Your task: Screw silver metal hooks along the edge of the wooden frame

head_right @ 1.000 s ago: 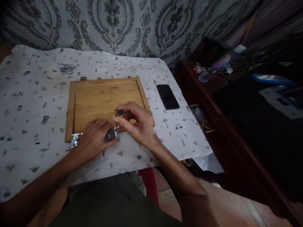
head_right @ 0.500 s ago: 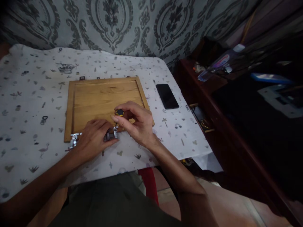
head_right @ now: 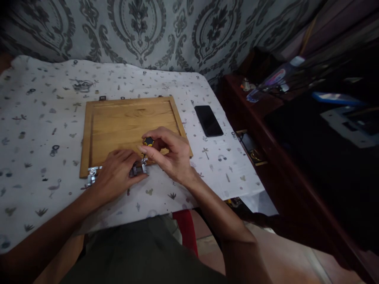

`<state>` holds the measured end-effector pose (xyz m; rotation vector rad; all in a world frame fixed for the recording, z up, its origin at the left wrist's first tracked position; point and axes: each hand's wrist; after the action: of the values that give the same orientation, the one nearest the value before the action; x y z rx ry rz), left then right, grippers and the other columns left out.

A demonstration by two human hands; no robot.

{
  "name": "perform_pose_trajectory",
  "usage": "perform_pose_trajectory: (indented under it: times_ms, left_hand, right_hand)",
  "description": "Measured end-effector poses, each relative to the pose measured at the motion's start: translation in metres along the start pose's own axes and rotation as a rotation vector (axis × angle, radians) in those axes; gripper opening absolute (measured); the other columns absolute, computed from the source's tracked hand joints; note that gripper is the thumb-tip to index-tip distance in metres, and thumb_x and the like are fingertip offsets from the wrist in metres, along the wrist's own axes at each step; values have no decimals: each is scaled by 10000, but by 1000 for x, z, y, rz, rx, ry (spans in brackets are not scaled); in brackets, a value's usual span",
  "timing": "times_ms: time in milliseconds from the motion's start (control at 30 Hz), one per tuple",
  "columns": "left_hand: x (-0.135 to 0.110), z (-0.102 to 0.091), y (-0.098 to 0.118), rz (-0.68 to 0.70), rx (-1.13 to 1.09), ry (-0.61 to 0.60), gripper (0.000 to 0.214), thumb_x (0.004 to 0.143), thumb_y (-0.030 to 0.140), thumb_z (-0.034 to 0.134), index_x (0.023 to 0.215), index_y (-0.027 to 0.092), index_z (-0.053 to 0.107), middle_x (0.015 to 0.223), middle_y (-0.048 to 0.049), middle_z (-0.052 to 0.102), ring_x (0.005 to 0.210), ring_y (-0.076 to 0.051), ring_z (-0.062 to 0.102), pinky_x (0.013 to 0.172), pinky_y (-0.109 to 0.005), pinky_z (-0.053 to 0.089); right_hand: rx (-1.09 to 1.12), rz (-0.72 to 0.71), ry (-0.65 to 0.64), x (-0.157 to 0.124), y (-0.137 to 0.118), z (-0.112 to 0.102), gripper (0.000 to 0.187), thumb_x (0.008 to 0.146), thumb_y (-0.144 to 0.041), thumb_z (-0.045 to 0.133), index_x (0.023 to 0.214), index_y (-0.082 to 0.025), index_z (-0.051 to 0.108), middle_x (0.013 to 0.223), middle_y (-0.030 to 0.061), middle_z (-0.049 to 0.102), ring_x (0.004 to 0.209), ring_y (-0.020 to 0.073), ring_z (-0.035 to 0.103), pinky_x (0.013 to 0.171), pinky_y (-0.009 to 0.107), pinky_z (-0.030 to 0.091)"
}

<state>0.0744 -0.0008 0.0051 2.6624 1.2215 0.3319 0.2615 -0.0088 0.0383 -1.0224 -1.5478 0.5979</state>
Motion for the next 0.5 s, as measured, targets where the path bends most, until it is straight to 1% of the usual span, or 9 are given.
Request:
perform_pose_trajectory:
  times_ms: [167,333,433,500]
  left_hand:
    - [0,-1,1,-2,-10,-14,330,852,437,797,974,172,642,1053,-101,719,1028,-324,663,926,-501,498]
    - [-2,1,0,6,-19,11,296,889,433,748,998,182,637,1040,-91,708,1018,-320,655,917,-494,488]
    - [-2,1,-1,2,-35,5,287,900,429,734,1012,184,636,1056,-93,703,1031,-320,649,932,-499,478]
    - [-1,0,0,-7,-42,-5,288,904,425,729,1028,182,638,1052,-94,701,1038,-323,648,939,-505,475]
  right_hand:
    - [-20,-86,-77,4,-2,-1,229,896,-400,765,1005,-200,743,846,8,701,640,95,613,579,244,540]
    - [-37,-154,-179,9,-5,-5,206,932,-368,731,1047,-198,755,905,33,732,732,120,639,641,257,551]
    - [-30,-159,-252,10,-8,-10,222,982,-342,662,1124,-189,736,979,55,739,753,119,655,680,273,574]
    - [-22,-143,-278,11,-10,-12,223,994,-318,642,1150,-185,729,993,60,735,771,119,666,689,270,580]
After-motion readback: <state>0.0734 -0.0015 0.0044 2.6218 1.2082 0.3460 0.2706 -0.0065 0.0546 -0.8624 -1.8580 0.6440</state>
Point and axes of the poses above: each hand's wrist, its own x-axis towards the middle knuckle, its own z-axis out of the palm, y = z × x
